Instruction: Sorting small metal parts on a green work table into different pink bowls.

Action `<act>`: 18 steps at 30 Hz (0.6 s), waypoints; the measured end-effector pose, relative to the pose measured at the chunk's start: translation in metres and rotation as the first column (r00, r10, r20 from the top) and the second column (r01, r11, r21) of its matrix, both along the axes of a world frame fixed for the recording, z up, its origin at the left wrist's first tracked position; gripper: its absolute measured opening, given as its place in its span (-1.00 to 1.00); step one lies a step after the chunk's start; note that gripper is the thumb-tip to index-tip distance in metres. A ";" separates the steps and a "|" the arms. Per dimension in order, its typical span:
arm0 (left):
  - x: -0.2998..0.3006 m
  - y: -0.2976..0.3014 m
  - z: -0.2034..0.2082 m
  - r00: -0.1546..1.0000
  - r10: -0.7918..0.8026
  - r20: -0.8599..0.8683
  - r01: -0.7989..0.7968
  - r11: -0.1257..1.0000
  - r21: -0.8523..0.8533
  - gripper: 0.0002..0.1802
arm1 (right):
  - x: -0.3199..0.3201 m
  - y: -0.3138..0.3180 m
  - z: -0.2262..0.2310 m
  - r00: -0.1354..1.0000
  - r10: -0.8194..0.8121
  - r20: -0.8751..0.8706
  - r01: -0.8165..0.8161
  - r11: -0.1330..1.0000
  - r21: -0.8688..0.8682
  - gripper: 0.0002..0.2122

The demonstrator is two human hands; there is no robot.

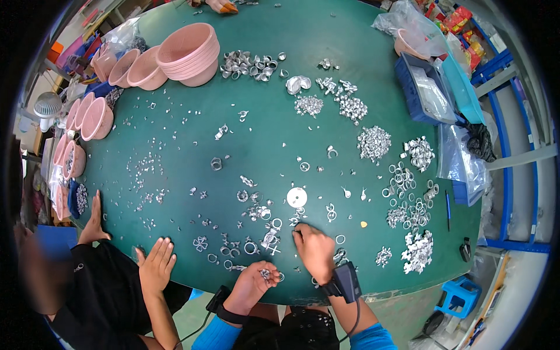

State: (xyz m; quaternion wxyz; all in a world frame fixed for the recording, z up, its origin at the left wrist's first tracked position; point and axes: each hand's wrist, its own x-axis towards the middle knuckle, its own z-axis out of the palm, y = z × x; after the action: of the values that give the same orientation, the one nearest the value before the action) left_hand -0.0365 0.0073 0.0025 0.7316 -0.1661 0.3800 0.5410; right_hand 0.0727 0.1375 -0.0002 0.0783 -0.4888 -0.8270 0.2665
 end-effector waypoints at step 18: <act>0.004 0.005 -0.007 0.992 0.018 0.129 -0.020 1.000 0.018 -0.74 | 0.010 0.029 -0.007 0.991 -0.104 -0.089 0.110 0.991 0.070 -0.93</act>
State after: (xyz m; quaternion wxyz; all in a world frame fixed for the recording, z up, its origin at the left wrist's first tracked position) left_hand -0.0323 0.0121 -0.0041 0.7509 -0.1972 0.3253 0.5399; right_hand 0.0828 0.1663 -0.0070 0.1458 -0.5174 -0.8049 0.2512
